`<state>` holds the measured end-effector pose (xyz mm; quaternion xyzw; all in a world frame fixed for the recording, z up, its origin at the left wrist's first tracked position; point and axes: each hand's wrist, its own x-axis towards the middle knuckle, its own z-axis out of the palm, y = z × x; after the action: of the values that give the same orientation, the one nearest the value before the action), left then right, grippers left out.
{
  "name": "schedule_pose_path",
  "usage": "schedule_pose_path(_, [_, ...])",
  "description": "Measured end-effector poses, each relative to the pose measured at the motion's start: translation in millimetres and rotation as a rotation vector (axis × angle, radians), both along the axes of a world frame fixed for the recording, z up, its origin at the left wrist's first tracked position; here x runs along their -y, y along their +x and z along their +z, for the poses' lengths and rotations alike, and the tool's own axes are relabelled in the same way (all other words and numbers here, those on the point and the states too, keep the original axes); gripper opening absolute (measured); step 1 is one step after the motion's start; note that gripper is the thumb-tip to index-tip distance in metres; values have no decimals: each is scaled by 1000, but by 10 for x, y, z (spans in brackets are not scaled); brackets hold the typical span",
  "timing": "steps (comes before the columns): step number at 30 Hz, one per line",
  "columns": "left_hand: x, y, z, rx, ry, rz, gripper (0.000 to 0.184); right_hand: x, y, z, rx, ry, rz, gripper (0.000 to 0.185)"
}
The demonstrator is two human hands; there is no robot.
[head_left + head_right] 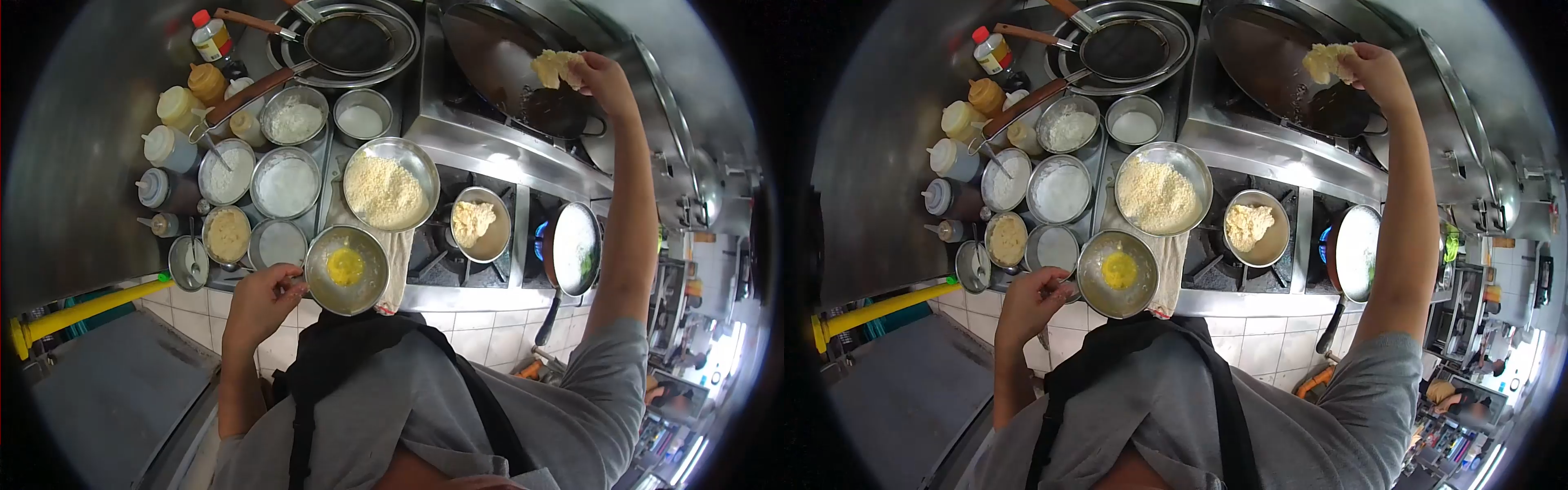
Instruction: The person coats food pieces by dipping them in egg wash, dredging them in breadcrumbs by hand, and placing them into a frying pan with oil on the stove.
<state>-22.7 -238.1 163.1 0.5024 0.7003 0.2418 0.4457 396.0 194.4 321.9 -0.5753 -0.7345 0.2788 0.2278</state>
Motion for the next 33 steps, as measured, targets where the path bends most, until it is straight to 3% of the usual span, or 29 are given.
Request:
schedule_pose_path(2, [3,-2,21,-2,-1,40,31,-222,66,-153,316,74,-58,27])
schedule_pose_path(3, [3,-3,59,-9,0,53,31,-252,42,-243,317,73,-51,27])
schedule_pose_path(5, [2,-12,107,-17,-4,64,31,-267,-1,-428,689,335,22,30])
schedule_pose_path(8, [-17,-41,116,-39,-6,49,32,-171,-223,-657,753,312,-13,34])
schedule_pose_path(11, [-2,-78,94,-2,12,42,32,-137,-410,-811,807,301,23,32])
schedule_pose_path(13, [-16,-109,107,-31,62,-6,32,-230,-330,-881,838,406,195,33])
schedule_pose_path(15, [-21,-144,73,21,24,-18,30,-189,-194,-835,621,467,132,32])
schedule_pose_path(18, [-28,-217,144,21,-21,-66,29,963,-568,-106,347,140,-200,26])
schedule_pose_path(19, [2,-250,87,11,41,-65,29,1045,-402,-186,351,135,-217,26])
schedule_pose_path(21, [42,-287,51,6,103,-66,30,1258,39,-575,411,286,-100,27])
schedule_pose_path(22, [53,-301,57,8,100,-68,30,1442,74,-803,369,91,-194,23])
schedule_pose_path(26, [94,-323,111,-35,112,-129,32,1837,389,-2240,785,-144,38,35])
schedule_pose_path(27, [118,-330,109,-44,129,-124,32,1993,344,-2467,723,-161,2,40])
schedule_pose_path(30, [215,-358,33,2,133,-152,32,2314,104,-2804,656,-80,-89,55])
schedule_pose_path(33, [203,-281,190,-49,141,-196,32,2344,-128,-2710,687,-150,-144,48])
